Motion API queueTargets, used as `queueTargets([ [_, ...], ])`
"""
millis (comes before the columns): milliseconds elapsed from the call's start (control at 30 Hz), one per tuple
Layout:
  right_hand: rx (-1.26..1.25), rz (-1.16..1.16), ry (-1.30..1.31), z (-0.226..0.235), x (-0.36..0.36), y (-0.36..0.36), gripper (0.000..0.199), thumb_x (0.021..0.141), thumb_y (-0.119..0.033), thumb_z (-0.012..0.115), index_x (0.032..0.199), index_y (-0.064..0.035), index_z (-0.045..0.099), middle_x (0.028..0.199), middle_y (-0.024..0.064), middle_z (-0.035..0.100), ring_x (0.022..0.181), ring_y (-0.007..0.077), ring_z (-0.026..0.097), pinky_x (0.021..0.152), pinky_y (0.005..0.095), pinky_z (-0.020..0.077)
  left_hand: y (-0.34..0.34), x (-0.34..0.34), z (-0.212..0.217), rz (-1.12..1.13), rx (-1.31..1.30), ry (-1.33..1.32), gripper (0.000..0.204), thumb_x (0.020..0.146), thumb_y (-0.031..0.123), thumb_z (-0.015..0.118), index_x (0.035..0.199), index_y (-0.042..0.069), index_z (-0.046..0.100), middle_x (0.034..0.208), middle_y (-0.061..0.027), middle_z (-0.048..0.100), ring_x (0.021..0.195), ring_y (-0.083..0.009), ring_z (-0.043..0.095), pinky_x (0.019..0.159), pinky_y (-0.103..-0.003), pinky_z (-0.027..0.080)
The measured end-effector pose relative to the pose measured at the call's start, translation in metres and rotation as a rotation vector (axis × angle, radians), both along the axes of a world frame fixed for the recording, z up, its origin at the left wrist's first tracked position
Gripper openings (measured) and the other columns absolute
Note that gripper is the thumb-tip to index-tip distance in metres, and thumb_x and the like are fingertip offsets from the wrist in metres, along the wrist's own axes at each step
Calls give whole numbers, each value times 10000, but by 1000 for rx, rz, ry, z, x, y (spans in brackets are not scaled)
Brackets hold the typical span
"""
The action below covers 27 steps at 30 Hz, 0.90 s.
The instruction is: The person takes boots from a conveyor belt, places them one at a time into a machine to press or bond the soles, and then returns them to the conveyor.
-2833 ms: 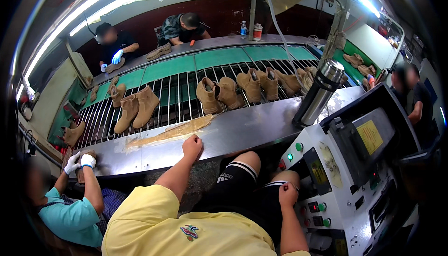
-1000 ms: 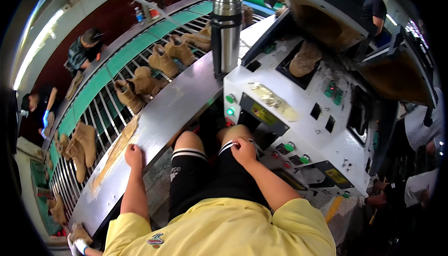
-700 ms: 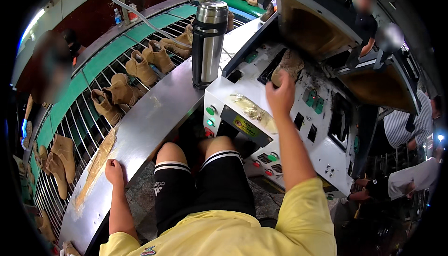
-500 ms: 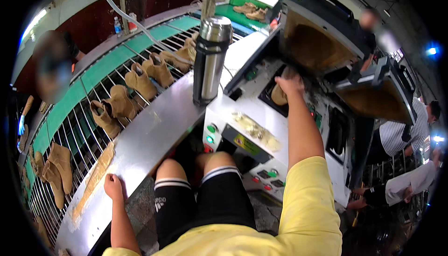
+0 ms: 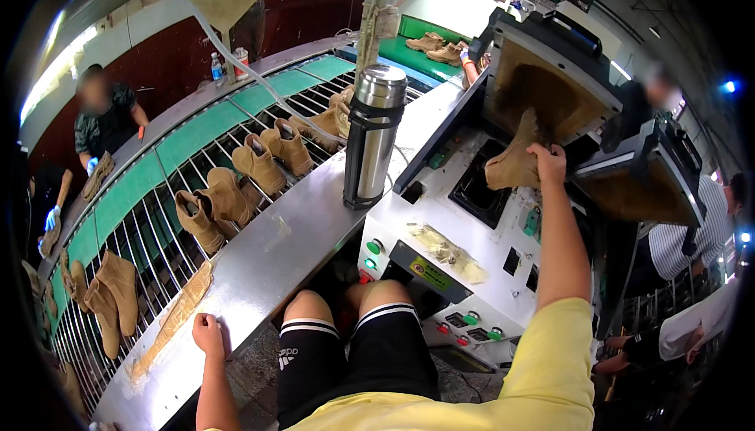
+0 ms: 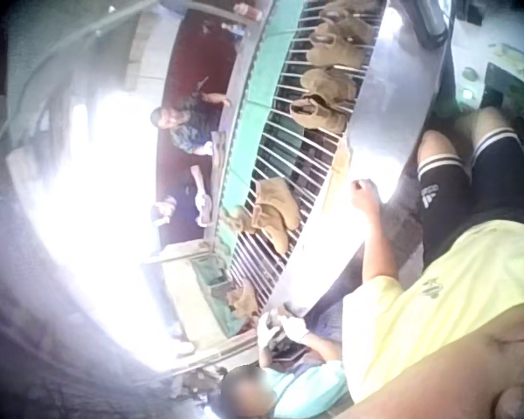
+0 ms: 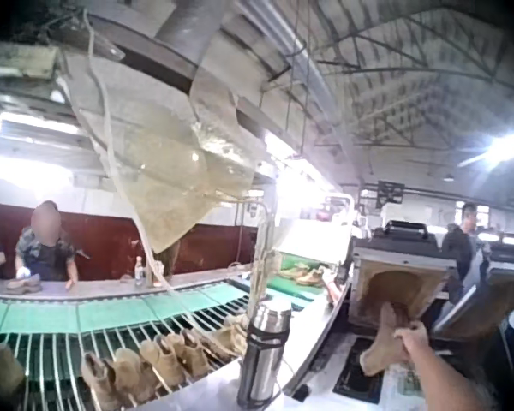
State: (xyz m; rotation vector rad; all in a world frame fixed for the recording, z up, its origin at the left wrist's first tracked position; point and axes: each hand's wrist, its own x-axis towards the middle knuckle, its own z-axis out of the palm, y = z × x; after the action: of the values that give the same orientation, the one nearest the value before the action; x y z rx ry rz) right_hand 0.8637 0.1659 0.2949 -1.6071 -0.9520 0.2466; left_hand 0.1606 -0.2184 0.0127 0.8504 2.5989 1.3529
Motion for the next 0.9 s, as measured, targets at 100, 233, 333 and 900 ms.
queueTargets([
  [100,107,271,284,18,-2,-64,624,627,-176,719,1205,-11,553,1093,107,578,970,210,560,839,318,457,18,30,-8,-5,-88,-58,120,811,104,535,858,32,619,714,-109,629,647,-233,626,615,-365,491],
  [233,196,446,384,9,-62,-165,609,638,-158,640,1223,-21,541,1095,118,580,1006,237,557,901,325,440,64,189,59,-736,136,-539,301,863,99,576,1159,41,564,887,-74,613,801,-146,587,693,-288,496],
  [333,324,565,588,-27,-131,-224,782,564,-135,629,1317,-27,446,1117,143,570,1050,270,550,962,344,411,81,296,117,-1161,355,-1008,419,899,145,590,1289,34,487,1115,-90,597,1067,-207,562,955,-348,432],
  [900,170,1229,-541,-154,-297,-315,263,642,-118,703,889,-49,640,885,119,624,848,325,596,753,390,485,-31,52,80,-139,1213,-1399,567,849,273,564,1332,16,415,1308,-170,509,1216,-343,474,1065,-484,355],
])
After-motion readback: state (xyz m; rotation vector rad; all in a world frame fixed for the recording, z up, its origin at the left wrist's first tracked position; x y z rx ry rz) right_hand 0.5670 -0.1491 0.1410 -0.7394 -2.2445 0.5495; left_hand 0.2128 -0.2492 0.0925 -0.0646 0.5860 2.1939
